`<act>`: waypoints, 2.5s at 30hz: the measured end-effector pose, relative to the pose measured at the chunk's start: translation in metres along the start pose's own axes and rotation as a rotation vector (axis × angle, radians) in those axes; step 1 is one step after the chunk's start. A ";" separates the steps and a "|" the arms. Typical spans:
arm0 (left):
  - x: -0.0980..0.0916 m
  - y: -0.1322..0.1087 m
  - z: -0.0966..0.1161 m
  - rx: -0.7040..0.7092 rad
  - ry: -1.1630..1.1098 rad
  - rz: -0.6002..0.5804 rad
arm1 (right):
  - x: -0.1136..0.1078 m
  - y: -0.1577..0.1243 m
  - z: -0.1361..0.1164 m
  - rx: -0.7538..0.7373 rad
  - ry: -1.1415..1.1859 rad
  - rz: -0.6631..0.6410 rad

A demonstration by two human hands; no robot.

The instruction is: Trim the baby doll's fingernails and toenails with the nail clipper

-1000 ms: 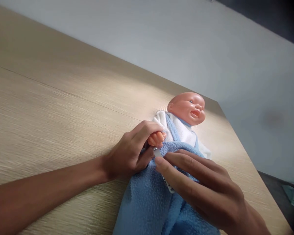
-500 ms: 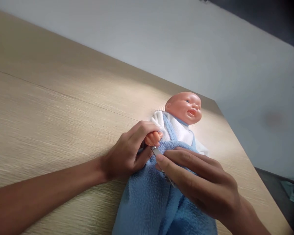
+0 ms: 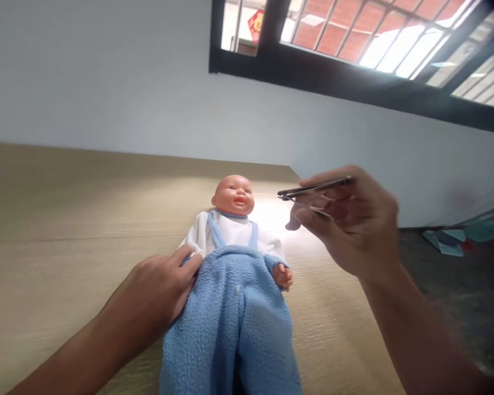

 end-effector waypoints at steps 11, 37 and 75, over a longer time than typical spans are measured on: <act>-0.050 0.042 0.056 0.216 -0.190 0.137 | -0.030 -0.126 0.022 -0.023 -0.224 0.354; 0.005 0.088 0.110 0.498 -0.246 -0.187 | 0.017 -0.158 0.008 -0.366 -0.505 0.048; 0.002 0.088 0.112 0.526 -0.184 -0.158 | 0.025 -0.154 0.002 -0.317 -0.640 0.036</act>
Point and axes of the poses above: each hand's wrist, its own y-axis towards the middle knuckle, its own x-axis out of the palm, z = x × y, the point moved 8 cm from there along y, towards the middle knuckle, and after that the axes turned 7 degrees about y, right-handed, at the moved point
